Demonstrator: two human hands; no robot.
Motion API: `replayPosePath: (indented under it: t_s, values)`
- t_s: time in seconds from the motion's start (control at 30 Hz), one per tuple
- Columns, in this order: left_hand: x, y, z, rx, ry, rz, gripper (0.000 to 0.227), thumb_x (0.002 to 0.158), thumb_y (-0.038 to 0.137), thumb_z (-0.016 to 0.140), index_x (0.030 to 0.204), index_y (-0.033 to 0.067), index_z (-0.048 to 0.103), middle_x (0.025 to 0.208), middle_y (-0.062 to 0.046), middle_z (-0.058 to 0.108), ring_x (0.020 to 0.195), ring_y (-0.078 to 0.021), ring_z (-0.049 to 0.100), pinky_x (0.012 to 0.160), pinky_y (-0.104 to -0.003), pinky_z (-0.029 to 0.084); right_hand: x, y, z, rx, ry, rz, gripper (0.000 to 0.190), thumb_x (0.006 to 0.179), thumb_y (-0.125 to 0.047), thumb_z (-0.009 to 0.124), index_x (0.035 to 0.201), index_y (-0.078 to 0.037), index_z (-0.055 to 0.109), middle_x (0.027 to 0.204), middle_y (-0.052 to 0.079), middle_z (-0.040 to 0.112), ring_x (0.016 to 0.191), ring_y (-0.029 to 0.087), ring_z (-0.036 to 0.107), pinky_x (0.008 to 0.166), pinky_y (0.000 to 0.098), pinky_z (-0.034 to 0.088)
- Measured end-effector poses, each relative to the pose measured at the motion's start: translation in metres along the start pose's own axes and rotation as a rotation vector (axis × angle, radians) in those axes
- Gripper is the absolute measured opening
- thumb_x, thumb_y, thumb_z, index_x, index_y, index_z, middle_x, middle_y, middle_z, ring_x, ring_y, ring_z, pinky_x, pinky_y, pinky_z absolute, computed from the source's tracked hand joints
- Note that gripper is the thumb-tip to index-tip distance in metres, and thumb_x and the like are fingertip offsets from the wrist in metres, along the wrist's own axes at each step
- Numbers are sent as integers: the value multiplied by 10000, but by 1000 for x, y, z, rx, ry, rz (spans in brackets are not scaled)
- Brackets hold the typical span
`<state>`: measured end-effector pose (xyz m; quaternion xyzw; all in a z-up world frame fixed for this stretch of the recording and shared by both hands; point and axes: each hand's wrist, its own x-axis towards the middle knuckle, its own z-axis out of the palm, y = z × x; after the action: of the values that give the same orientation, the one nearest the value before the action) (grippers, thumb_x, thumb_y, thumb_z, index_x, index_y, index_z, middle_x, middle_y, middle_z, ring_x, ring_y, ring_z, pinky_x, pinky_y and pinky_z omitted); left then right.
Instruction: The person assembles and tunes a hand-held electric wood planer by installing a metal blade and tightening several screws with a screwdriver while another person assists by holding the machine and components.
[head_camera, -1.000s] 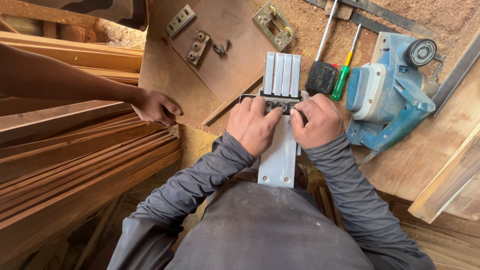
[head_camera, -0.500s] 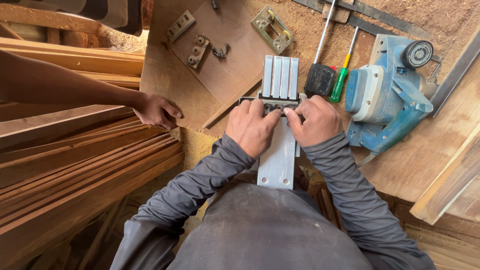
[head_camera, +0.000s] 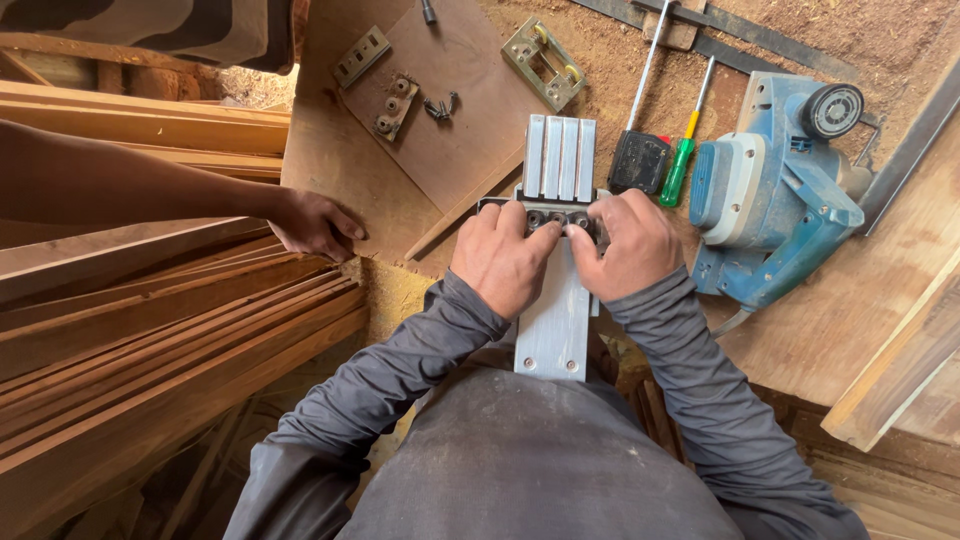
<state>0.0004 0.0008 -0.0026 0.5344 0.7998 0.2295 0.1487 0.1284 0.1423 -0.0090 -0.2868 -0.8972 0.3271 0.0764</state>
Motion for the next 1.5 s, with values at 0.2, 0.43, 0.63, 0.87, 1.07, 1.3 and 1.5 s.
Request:
replayPosePath:
  t_s: [0.2,0.43,0.63,0.87,1.07,1.3,1.5]
  values:
    - [0,0,0,-4,-14,-7,265,811,115,688,1068,168,722,897,-95,554,858,-307,558,697,-438,440,3,1,0,-46,-58,50,276,865,-195,842,754,-65,626,787,104,581,770,320,627,698,452,498]
    - [0,0,-1,-8,-19,-10,273,808,114,688,1073,171,721,901,-92,554,867,-306,559,704,-438,440,3,0,0,-11,-12,-33,138,825,-135,769,828,-60,653,819,110,584,789,328,628,702,452,504]
    - [1,2,-2,10,2,-7,309,804,124,685,1108,161,724,912,-93,554,870,-311,558,704,-437,447,4,-1,0,-42,-21,26,209,826,-182,804,805,-54,639,796,115,582,764,334,626,675,459,496]
    - [2,2,-4,-8,18,4,291,814,126,685,1099,173,725,899,-90,549,858,-312,561,701,-444,460,6,1,4,-29,7,-1,203,839,-173,796,781,-80,625,812,108,589,780,332,626,698,457,504]
    - [4,1,-5,13,9,17,317,796,119,680,1102,180,734,867,-101,535,829,-318,560,682,-449,460,3,0,5,0,42,-31,165,792,-158,767,820,-65,633,839,118,597,809,343,624,694,463,507]
    - [4,1,-8,42,-29,21,349,798,98,672,1128,187,743,858,-95,530,813,-309,558,663,-438,454,6,-2,6,-37,-9,63,289,793,-235,823,737,-59,602,766,125,569,756,346,616,637,476,491]
    - [4,1,-5,28,-33,11,337,805,109,674,1128,179,740,858,-87,532,813,-303,559,666,-434,458,6,-1,5,-14,-8,35,154,798,-142,741,795,-59,611,815,120,581,804,352,629,670,471,507]
